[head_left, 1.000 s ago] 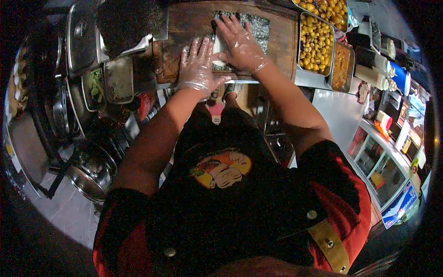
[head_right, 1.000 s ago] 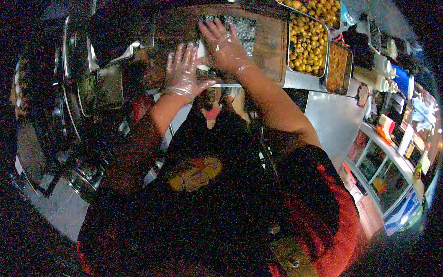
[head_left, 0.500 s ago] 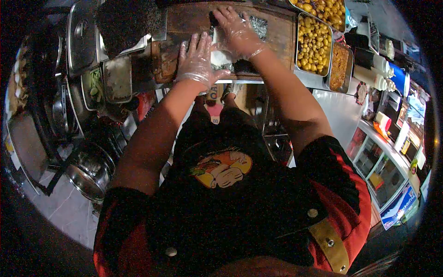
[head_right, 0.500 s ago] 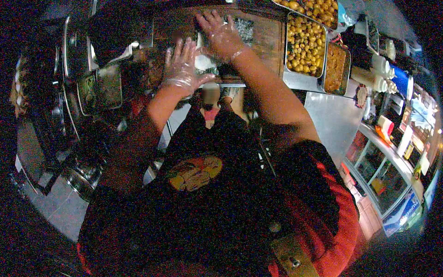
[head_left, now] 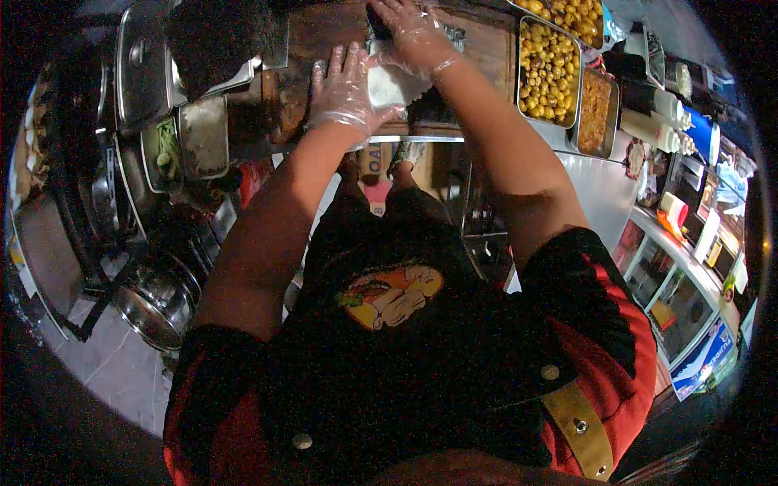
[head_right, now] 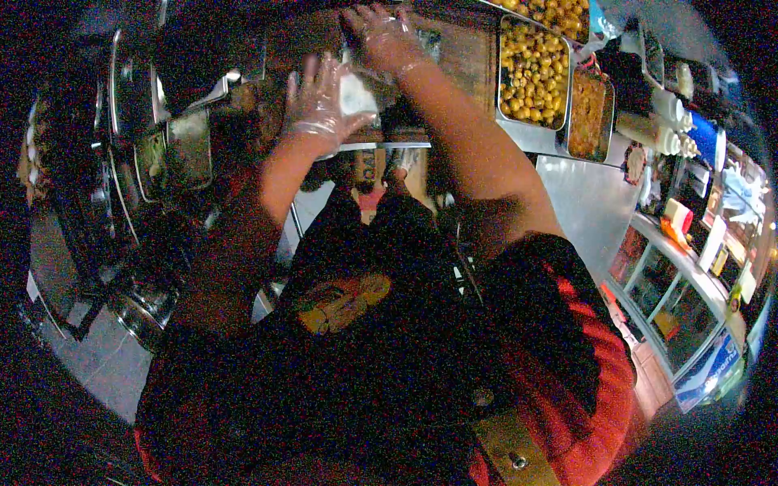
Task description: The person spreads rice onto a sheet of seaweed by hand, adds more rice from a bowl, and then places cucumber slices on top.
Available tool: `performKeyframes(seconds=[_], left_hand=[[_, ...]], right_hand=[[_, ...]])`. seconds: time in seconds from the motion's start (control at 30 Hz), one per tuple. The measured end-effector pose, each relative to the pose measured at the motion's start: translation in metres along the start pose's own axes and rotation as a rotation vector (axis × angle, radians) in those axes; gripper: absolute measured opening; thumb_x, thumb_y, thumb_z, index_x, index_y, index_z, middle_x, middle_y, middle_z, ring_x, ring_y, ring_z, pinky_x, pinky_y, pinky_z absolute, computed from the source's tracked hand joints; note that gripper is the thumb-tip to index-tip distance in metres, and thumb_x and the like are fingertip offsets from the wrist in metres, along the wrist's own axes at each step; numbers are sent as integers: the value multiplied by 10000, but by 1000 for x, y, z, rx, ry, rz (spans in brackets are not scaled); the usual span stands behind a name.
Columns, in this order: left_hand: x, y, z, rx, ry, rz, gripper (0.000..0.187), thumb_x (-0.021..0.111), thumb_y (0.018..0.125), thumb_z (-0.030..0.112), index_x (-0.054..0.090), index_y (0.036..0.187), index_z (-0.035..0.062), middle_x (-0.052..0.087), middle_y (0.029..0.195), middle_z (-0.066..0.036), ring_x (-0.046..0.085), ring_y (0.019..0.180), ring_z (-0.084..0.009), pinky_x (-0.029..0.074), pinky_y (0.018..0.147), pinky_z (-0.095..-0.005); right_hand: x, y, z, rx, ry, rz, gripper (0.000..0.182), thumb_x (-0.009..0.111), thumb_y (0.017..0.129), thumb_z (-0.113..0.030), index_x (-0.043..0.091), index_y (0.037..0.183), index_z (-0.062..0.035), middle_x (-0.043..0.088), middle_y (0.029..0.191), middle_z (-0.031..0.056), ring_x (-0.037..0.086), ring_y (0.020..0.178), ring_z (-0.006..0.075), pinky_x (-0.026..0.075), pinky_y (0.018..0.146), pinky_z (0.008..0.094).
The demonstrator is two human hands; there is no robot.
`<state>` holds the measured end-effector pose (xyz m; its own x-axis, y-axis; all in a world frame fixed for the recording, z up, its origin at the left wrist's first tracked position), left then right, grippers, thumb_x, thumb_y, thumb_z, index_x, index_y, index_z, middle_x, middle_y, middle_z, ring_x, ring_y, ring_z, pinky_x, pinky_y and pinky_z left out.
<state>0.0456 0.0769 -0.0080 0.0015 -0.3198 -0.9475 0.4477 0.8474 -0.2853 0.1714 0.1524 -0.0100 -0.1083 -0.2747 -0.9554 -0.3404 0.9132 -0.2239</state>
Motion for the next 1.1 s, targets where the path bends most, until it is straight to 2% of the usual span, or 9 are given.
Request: performKeyframes(seconds=[0.27, 0.53, 0.63, 0.7, 0.8, 0.9, 0.93, 1.03, 1.1], left_hand=[[-9, 9, 1, -12, -10, -4, 1256, 636, 858, 913, 263, 1777, 143, 139, 1875, -134, 126, 1722, -374, 95, 1362, -655], [-9, 19, -1, -26, 110, -84, 1260, 564, 891, 935, 203, 1795, 136, 90, 1888, -109, 92, 1731, -363, 85, 1358, -663], [-10, 21, 1, -54, 127, -66, 1263, 541, 900, 940, 189, 1797, 123, 72, 1892, -100, 78, 1734, -357, 74, 1362, -653], [-14, 23, 3, -53, 111, -103, 1227, 579, 910, 904, 202, 1798, 145, 81, 1892, -83, 71, 1737, -338, 72, 1368, -637], [-19, 22, 4, -60, 87, -131, 1197, 605, 923, 874, 213, 1799, 157, 91, 1892, -68, 67, 1740, -319, 69, 1375, -620], [-16, 23, 4, -62, 112, -113, 1203, 583, 925, 887, 216, 1797, 143, 96, 1891, -72, 74, 1739, -319, 73, 1374, -621], [-15, 24, 4, -71, 145, -102, 1203, 573, 925, 893, 222, 1795, 140, 100, 1890, -75, 76, 1739, -322, 78, 1374, -623], [-14, 24, 2, -50, 129, -75, 1225, 569, 918, 904, 229, 1789, 113, 121, 1886, -83, 104, 1735, -325, 91, 1378, -601], [-11, 26, -3, -8, 95, -45, 1253, 575, 908, 911, 229, 1782, 82, 139, 1880, -114, 124, 1729, -350, 88, 1374, -615]], right_hand=[[23, 22, 18, 16, -11, 3, 1101, 850, 921, -410, 230, 1772, -85, 352, 1793, 198, 323, 1656, 412, 216, 1330, 670], [-39, 0, 8, 50, 88, 28, 960, 808, 946, -328, 324, 1746, -106, 455, 1729, 199, 395, 1612, 408, 268, 1327, 626], [-8, -1, 11, 25, 295, -246, 934, 813, 941, -340, 360, 1739, -166, 470, 1725, 196, 421, 1603, 385, 317, 1323, 571], [-8, 10, 5, -70, 271, -33, 690, 841, 917, -414, 644, 1541, -194, 677, 1508, 185, 637, 1397, 426, 477, 1173, 648], [-9, 4, 2, -121, 214, 164, 459, 849, 905, -386, 789, 1326, -214, 771, 1340, 149, 722, 1234, 425, 546, 1072, 612], [10, 14, 13, -29, 338, 74, 409, 857, 899, -392, 806, 1265, -216, 763, 1347, 128, 710, 1247, 420, 536, 1071, 620], [-5, 15, 11, -25, 338, 77, 409, 857, 899, -392, 806, 1265, -216, 763, 1347, 128, 710, 1247, 420, 536, 1071, 620], [37, 12, 8, -59, 262, -510, 956, 850, 917, -346, 376, 1736, -212, 469, 1722, 211, 442, 1592, 374, 318, 1331, 568], [-3, 14, 8, -119, 280, 217, 306, 839, 919, -326, 807, 1167, -149, 805, 1130, 131, 748, 1094, 387, 580, 989, 509]])
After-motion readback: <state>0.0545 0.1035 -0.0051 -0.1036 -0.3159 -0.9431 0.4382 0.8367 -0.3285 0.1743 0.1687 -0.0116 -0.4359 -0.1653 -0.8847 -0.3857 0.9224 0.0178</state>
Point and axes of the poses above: each hand's wrist, its own y-axis towards the middle knuckle, its own x-axis out of the palm, z = x × y, the point moved 9 cm from there along y, towards the middle knuckle
